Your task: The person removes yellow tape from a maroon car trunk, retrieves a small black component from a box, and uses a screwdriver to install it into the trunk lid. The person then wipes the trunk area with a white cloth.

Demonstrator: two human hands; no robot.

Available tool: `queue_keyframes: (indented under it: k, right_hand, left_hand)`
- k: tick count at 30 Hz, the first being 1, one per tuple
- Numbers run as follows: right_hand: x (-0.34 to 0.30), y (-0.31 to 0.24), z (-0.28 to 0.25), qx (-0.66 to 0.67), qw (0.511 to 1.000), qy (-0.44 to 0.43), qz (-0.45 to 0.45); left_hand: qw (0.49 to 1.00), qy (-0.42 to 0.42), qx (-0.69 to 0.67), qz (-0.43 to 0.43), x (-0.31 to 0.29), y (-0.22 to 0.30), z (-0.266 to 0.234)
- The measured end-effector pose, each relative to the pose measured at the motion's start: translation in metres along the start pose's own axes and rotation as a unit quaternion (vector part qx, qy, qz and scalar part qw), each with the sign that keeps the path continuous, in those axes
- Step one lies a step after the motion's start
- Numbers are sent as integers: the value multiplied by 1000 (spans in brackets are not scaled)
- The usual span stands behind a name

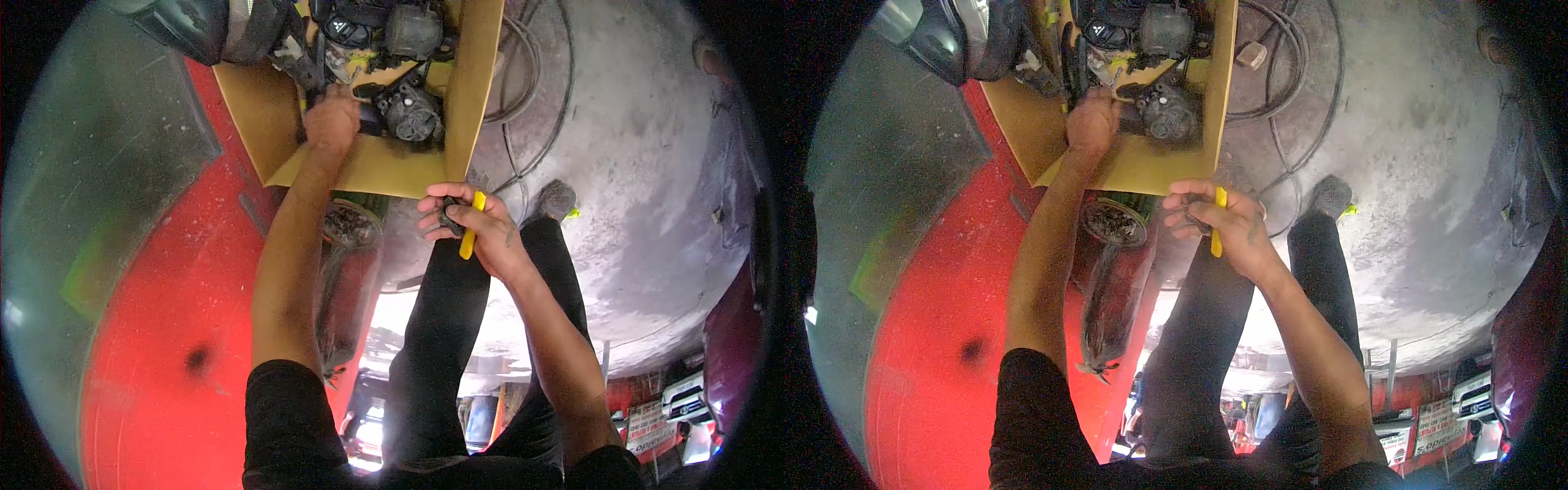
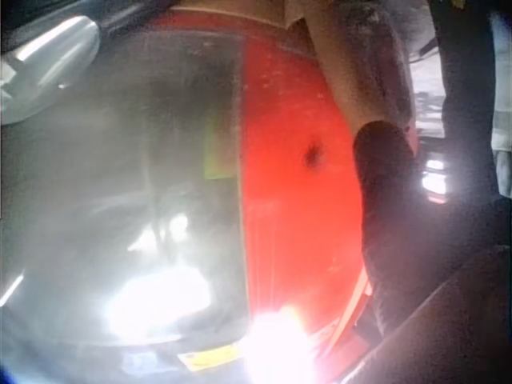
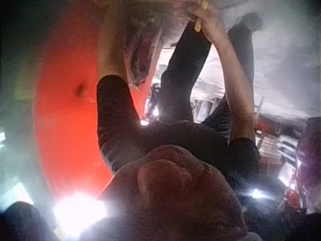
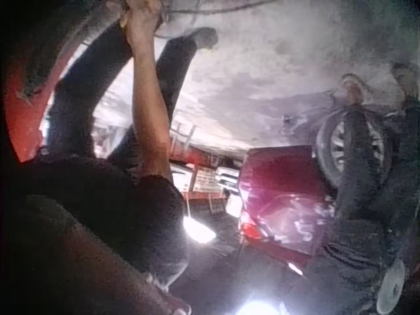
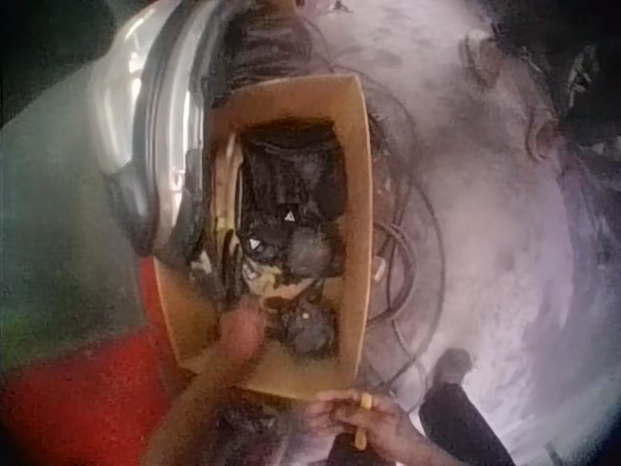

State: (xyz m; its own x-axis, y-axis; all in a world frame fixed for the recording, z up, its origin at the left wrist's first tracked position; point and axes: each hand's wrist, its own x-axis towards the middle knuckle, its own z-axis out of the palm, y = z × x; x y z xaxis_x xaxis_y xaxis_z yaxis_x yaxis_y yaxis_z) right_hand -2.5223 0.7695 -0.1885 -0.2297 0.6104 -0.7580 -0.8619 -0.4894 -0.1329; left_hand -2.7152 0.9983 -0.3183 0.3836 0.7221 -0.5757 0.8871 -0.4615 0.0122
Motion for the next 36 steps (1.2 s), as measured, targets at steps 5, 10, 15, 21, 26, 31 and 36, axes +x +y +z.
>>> queue_keyframes:
  k: [5,10,15,21,26,31,36]
  right_hand:
    - [-1,-3,-3,16,1000,14,-6]
    - [6,0,6,-2,1000,-7,4]
    - [1,-7,1,0,1000,21,-5]
    - [7,-4,3,3,1000,17,0]
    - [11,-10,5,48,998,36,-19]
    - [12,-18,0,78,994,57,-42]
    - [13,-27,3,71,994,43,-73]
  left_hand:
    - [998,40,25,43,-2,-36,-8]
    - [994,25,-104,28,32,-92,70]
    - [984,-25,-123,-127,44,-12,39]
    - [971,120,-195,-64,43,-44,66]
    - [893,100,-421,-126,8,-4,17]
    - [644,-2,-753,-139,-37,27,-19]
    - [558,-63,-825,-69,-65,47,-39]
